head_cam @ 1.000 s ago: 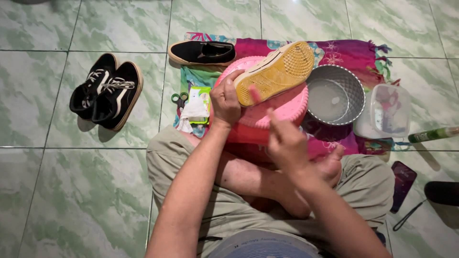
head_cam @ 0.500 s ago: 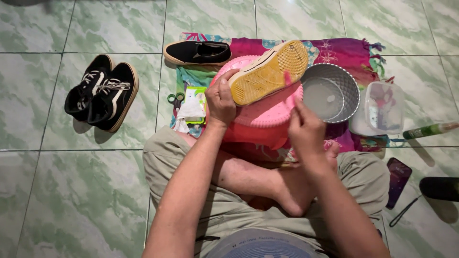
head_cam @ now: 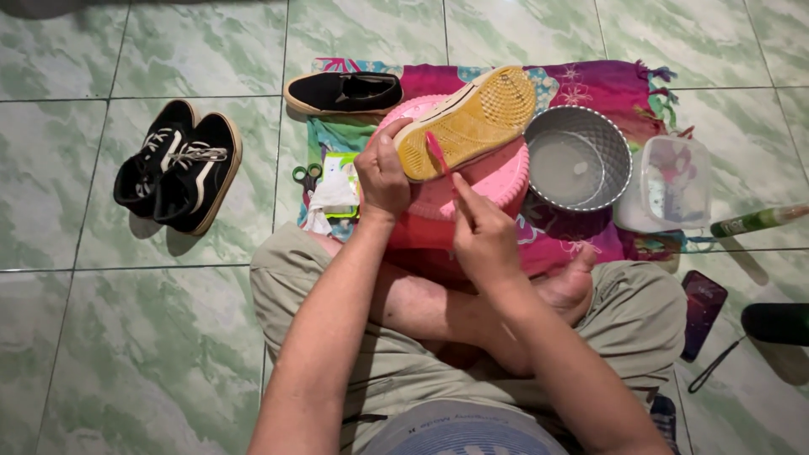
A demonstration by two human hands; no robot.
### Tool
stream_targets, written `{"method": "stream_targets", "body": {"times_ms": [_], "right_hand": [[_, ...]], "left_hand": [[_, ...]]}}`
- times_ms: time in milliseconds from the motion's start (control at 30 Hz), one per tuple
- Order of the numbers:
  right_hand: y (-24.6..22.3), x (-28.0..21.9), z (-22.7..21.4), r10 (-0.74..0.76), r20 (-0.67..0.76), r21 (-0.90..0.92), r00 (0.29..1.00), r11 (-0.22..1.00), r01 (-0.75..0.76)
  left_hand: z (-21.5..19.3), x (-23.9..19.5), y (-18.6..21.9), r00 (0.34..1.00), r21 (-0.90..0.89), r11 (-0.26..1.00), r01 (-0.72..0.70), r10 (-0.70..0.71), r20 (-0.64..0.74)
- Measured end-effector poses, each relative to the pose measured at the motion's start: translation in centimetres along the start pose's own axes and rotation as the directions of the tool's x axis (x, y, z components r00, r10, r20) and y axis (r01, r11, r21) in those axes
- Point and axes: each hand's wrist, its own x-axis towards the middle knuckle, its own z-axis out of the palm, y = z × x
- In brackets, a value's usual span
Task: The person scrubs the sole of a black shoe with a pink toothbrush, repeatedly dipping the brush into a metal bowl of water and a plastic container of white powder. The shoe is held over a pink plastic stool while the person sits cross-legged on the floor.
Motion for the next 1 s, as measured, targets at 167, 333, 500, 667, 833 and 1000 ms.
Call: {"method": "stream_targets", "body": {"times_ms": [167,333,500,667,833,1000], "right_hand": [[-2.5,-2.5,-0.5,0.072,0.014,-0.021,0.997,0.997,-0.072],[-2.4,-0.9,-1.5,0.342,-0.023,0.066,0.939,0.938,-0.340],[-0.5,0.7,-1.5,0.449,-0.013,0.157,0.893,0.883,-0.442],[-2.8,-2.0,-2.0,0.485,0.029,0.132,0.874,0.865,-0.484],[-1.0,0.9,-1.7,0.460,0.036,0.117,0.887,0.880,-0.461],[1.1,0.4,-0.9,0.399,0.021,0.038,0.917,0.916,-0.399]], "left_hand": [[-0.1,0.1,-0.2,1.000,0.009,1.000,-0.003,0.003,0.015],[-0.2,-0.2,0.1,1.000,0.016,1.000,0.001,-0.002,0.021],[-0.1,0.2,-0.2,1.000,0.028,1.000,0.002,-0.003,0.027],[-0.1,-0.1,-0.7,0.999,0.014,1.000,0.023,-0.024,0.047],[0.0,0.0,-1.6,0.999,0.005,1.000,0.012,-0.012,0.052],[0.2,0.1,-1.4,0.999,-0.052,0.999,0.016,-0.014,0.038]]}}
